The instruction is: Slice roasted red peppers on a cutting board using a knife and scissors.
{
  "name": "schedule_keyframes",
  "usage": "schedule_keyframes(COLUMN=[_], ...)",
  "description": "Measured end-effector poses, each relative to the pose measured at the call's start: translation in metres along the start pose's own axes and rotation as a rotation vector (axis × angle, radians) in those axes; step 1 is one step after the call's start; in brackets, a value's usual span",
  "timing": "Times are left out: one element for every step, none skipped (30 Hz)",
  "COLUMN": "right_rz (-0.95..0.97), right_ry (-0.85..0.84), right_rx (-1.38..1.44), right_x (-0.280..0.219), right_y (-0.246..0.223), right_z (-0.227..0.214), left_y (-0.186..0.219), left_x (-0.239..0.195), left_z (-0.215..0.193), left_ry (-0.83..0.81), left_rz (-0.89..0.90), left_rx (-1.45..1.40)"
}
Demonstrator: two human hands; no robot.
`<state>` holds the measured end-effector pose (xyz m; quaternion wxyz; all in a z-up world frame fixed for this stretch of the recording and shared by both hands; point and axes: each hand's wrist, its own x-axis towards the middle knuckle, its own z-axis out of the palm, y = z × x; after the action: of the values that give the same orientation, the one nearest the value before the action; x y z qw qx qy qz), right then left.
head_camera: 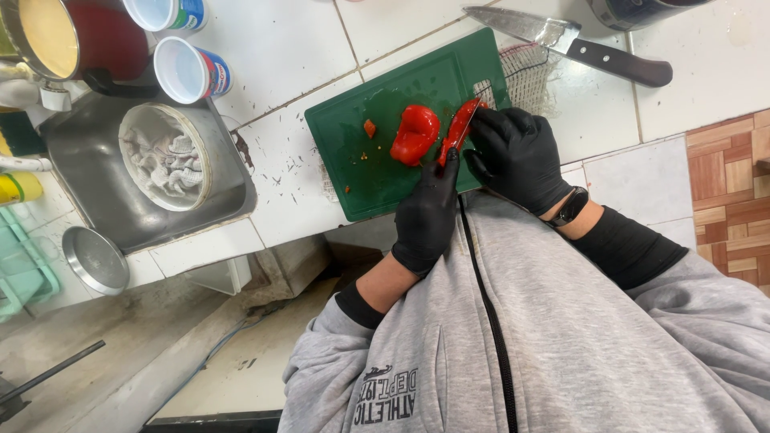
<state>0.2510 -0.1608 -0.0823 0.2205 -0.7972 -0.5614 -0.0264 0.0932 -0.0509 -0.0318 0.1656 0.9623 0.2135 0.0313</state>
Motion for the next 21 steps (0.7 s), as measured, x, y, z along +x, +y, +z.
schedule_keyframes(right_rz=[0.0,0.003,0.005,0.005,0.002,0.001,0.001,0.002,0.002,0.001,-0.002,-0.006,-0.007,-0.003,0.001,-0.001,0.0,0.001,0.0,-0.004,-0.008], right_ry=[-0.002,0.006,0.014,0.014,0.016,0.019,0.02,0.023,0.026,0.027,0.032,0.037,0.037,0.042,0.047,0.046,0.044,0.042,0.042,0.044,0.046], right_rx=[0.0,0.01,0.021,0.02,0.013,0.004,0.003,0.006,0.01,0.011,0.003,-0.005,-0.004,-0.001,0.001,0.001,0.001,0.0,-0.001,-0.008,-0.016], right_x=[0.0,0.0,0.0,0.0,-0.001,-0.001,-0.001,-0.002,-0.002,-0.002,-0.002,-0.002,-0.002,-0.002,-0.002,-0.002,-0.001,-0.002,-0.002,-0.002,-0.002], right_y=[0.0,0.0,0.0,-0.001,-0.001,-0.001,-0.001,-0.001,-0.001,-0.001,-0.001,-0.001,-0.002,-0.002,-0.002,-0.002,-0.002,-0.002,-0.003,-0.003,-0.003], right_z=[0.0,0.0,0.0,0.0,0.0,0.0,0.001,0.001,0.002,0.002,0.003,0.003,0.003,0.003,0.003,0.003,0.003,0.003,0.003,0.003,0.003], left_y=[-0.002,-0.004,-0.006,-0.008,-0.011,-0.013,-0.014,-0.014,-0.014,-0.016,-0.018,-0.02,-0.019,-0.018,-0.018,-0.018,-0.018,-0.018,-0.017,-0.016,-0.015], left_x=[-0.002,-0.004,-0.005,-0.008,-0.011,-0.013,-0.014,-0.015,-0.016,-0.019,-0.022,-0.025,-0.025,-0.025,-0.026,-0.028,-0.03,-0.032,-0.031,-0.031,-0.03], left_z=[0.003,0.006,0.009,0.011,0.014,0.017,0.015,0.012,0.01,0.01,0.01,0.01,0.006,0.003,-0.001,0.001,0.002,0.004,0.002,0.0,-0.003], left_ry=[-0.001,0.011,0.022,0.023,0.019,0.016,0.016,0.028,0.04,0.04,0.084,0.127,0.128,0.083,0.037,0.039,0.059,0.079,0.08,0.052,0.025], left_rz=[-0.001,0.006,0.013,0.012,0.014,0.017,0.019,0.007,-0.004,-0.004,0.015,0.034,0.033,0.016,0.0,-0.002,-0.003,-0.004,-0.006,-0.019,-0.032], left_rx=[-0.001,-0.024,-0.048,-0.048,-0.038,-0.029,-0.029,-0.056,-0.083,-0.082,-0.077,-0.073,-0.072,-0.097,-0.121,-0.121,-0.134,-0.147,-0.148,-0.155,-0.162])
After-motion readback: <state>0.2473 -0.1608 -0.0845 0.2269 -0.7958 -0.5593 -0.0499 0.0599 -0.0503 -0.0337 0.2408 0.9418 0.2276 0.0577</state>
